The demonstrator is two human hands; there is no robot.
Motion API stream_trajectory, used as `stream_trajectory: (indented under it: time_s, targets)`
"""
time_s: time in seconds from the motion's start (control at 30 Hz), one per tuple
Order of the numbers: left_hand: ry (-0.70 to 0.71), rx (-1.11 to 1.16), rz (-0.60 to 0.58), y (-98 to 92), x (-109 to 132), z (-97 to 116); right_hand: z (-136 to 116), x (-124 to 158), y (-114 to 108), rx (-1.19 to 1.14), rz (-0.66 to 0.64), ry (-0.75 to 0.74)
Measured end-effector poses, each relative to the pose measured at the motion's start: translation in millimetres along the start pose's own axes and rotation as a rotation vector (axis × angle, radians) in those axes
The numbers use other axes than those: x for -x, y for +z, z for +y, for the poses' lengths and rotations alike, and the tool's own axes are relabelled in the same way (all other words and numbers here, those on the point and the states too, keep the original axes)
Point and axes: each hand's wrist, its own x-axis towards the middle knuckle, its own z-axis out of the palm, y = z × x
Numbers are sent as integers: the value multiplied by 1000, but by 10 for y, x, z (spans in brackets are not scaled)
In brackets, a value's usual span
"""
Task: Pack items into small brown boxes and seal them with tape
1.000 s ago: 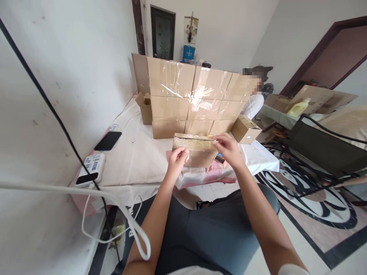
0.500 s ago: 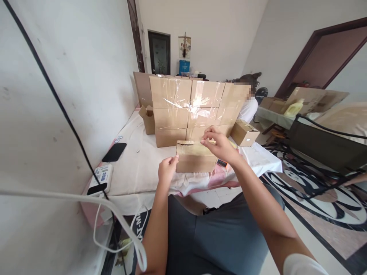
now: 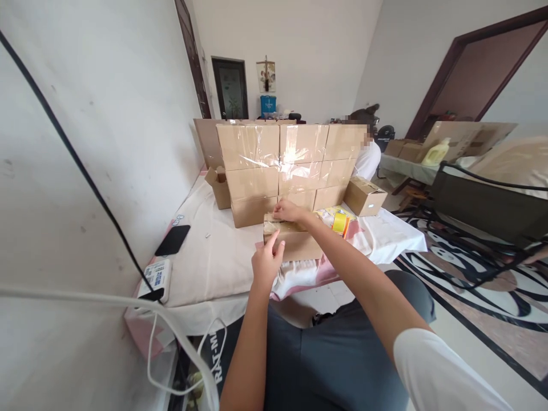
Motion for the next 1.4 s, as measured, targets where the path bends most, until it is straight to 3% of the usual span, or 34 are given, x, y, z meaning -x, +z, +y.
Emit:
stream_trajectory:
  time_s: [0.07,0.17,0.23,0.33,0.43,0.53,0.63,0.73,0.87,1.07,1.4]
  targets:
    - [-8,4,-6,12,-4,-5,-33,-1,55,62,89,91]
    - [-26,41,2,-16,2,-7,-5,15,17,227,326,271]
    - [-33,58,21,-42,11,-14,125,76,-82,208,378,318]
    - [-14,59,43,-52,20,-41,480,346,-235,6,278,321]
    - [11,69,75,-9,18,-81,841,836,-244,-228,211,270]
    - [2,74,143,69,16,-121,1010,1356,-66,-580,257,127]
    - [-7,70,196,130,21,-158,1020,1657,200,-718,321,24]
    - [-12,60,228,157,31,-192,1031,1694,414,-702,320,-21]
    - [-11,10,316,197,55,-209,1119,1645,536,-585,335,-60]
    - [-91,-1,315,347,115,-199,1168,1740,541,-476,266,-68]
    - [7,-22,401,618,130,-381,1041,1830,536,-382,340,-98]
